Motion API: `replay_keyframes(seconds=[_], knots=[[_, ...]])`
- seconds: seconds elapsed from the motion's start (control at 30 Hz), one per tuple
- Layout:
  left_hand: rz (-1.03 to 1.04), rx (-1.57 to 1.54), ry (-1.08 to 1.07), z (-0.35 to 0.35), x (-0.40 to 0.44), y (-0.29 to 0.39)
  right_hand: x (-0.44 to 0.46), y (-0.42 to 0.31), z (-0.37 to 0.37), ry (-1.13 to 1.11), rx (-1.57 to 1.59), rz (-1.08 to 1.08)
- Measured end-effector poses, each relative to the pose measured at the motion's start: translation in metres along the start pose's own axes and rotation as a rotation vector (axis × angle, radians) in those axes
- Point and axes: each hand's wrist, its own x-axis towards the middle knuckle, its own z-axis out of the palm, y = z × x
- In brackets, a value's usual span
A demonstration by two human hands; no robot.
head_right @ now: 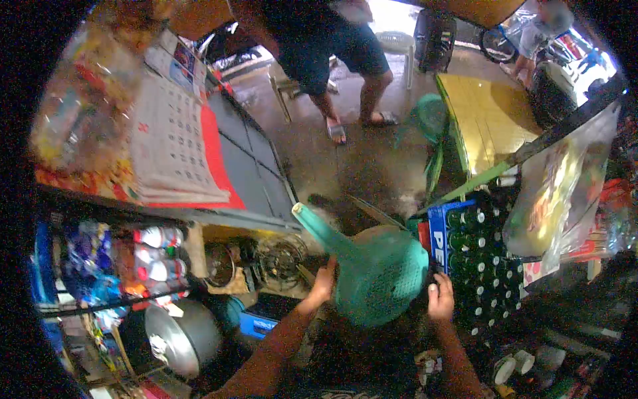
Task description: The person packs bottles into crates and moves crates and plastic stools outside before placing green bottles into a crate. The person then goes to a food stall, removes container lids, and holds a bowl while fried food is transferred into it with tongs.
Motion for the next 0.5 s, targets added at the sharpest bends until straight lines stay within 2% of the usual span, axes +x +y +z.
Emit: replay_keyframes(seconds=[0.07, 0.1, 0.13, 0.17, 0.23, 0.27, 0.3, 0.37, 0.43, 0.47, 0.5], knots=[[0.104, -0.217, -0.056, -0.007, -0.027, 0.041, 0.020, -0.011, -0.006, 0.036, 0.195, 0.111], [0.123, -0.212, -0.055, -0.013, -0.034, 0.059, 0.031, -0.007, -0.003, 0.063, 0.341, 0.180], [0.086, -0.198, -0.106, -0.020, -0.040, 0.077, 0.047, -0.041, -0.012, 0.005, 0.560, 0.258], [0.045, -0.185, -0.155, -0.025, -0.046, 0.091, 0.063, -0.051, -0.008, -0.013, 0.847, 0.180], [0.102, -0.137, -0.111, -0.022, -0.080, 0.132, 0.092, -0.052, -0.016, -0.163, 0.928, 0.445], [0.146, -0.089, -0.078, -0.021, -0.091, 0.147, 0.105, -0.033, -0.003, -0.135, 1.099, 0.558], [0.102, -0.143, -0.171, -0.027, -0.078, 0.145, 0.117, -0.036, -0.001, -0.183, 1.162, 0.591], [0.111, -0.080, -0.180, -0.026, -0.078, 0.160, 0.144, -0.051, -0.007, -0.511, 1.381, 0.651], [0.244, -0.056, -0.202, -0.015, -0.070, 0.177, 0.165, -0.010, 0.010, -0.636, 1.539, 0.846], [0.241, 0.022, -0.153, -0.017, -0.072, 0.189, 0.178, -0.049, 0.001, -0.584, 1.469, 0.869], [0.244, 0.099, -0.105, -0.017, -0.073, 0.202, 0.187, -0.050, 0.002, -0.589, 1.468, 0.886]])
